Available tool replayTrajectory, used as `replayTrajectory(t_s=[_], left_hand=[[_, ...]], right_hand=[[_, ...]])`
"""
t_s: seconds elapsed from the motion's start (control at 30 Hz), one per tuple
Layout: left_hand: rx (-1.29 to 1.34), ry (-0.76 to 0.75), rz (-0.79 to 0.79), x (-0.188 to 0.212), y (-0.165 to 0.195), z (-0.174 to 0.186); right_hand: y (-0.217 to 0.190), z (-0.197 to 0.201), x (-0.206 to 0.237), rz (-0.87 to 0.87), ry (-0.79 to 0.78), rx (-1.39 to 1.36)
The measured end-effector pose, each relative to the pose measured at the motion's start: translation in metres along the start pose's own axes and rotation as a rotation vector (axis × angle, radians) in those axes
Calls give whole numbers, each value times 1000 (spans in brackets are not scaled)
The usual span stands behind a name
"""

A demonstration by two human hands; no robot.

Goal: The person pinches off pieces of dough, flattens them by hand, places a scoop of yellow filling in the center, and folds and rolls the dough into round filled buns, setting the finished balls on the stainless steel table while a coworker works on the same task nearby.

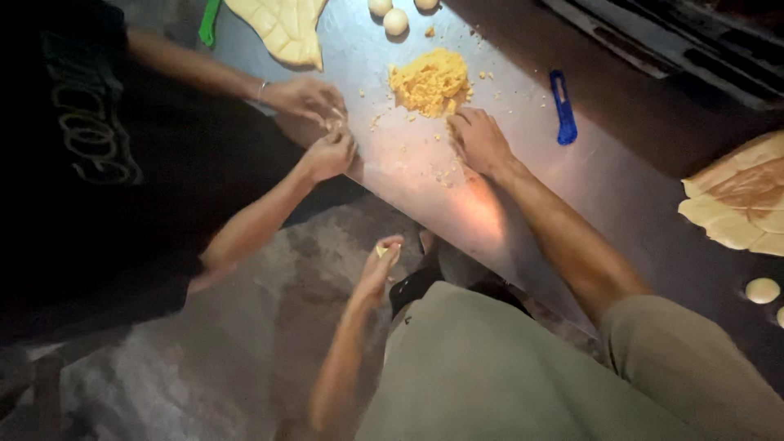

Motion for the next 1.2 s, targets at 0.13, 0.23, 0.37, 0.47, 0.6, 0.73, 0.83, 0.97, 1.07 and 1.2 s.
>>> replayTrajectory(t_s=[0.13, 0.23, 0.37, 0.47, 0.6, 0.73, 0.83, 0.97, 1.07, 1.2], left_hand=[[-44, 113, -222, -5, 16, 5], [26, 86, -225, -6, 19, 2], [246, -19, -114, 0, 20, -11], [242, -35, -133, 7, 26, -18], [287, -71, -220, 11, 33, -17], [244, -48, -168, 7, 25, -11], [255, -58, -184, -1, 23, -11], [358, -85, -222, -13, 27, -14], [274, -23, -154, -18, 31, -14], [166, -24, -158, -19, 50, -21]], right_hand=[[13, 2, 24, -148, -119, -65], [16, 19, 33, -185, 39, -103], [24, 16, 22, -267, -38, -113], [20, 5, 8, -171, -212, -32], [19, -1, 0, -197, -358, 45], [5, 2, -8, 12, -286, 232], [26, 4, -11, -216, -277, 34], [67, 24, 6, -548, 54, -556], [77, 34, 36, -561, 121, -567], [65, 34, 72, -553, -113, -103]])
Point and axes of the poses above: each hand's wrist, its own x-axis away from the middle knuckle, its own z-axis out of the back of the hand, y = z × x, the point moved 6 cm from there along -x, towards the middle knuckle, and after that the axes turned 7 degrees about -x, right-handed, at the moved point
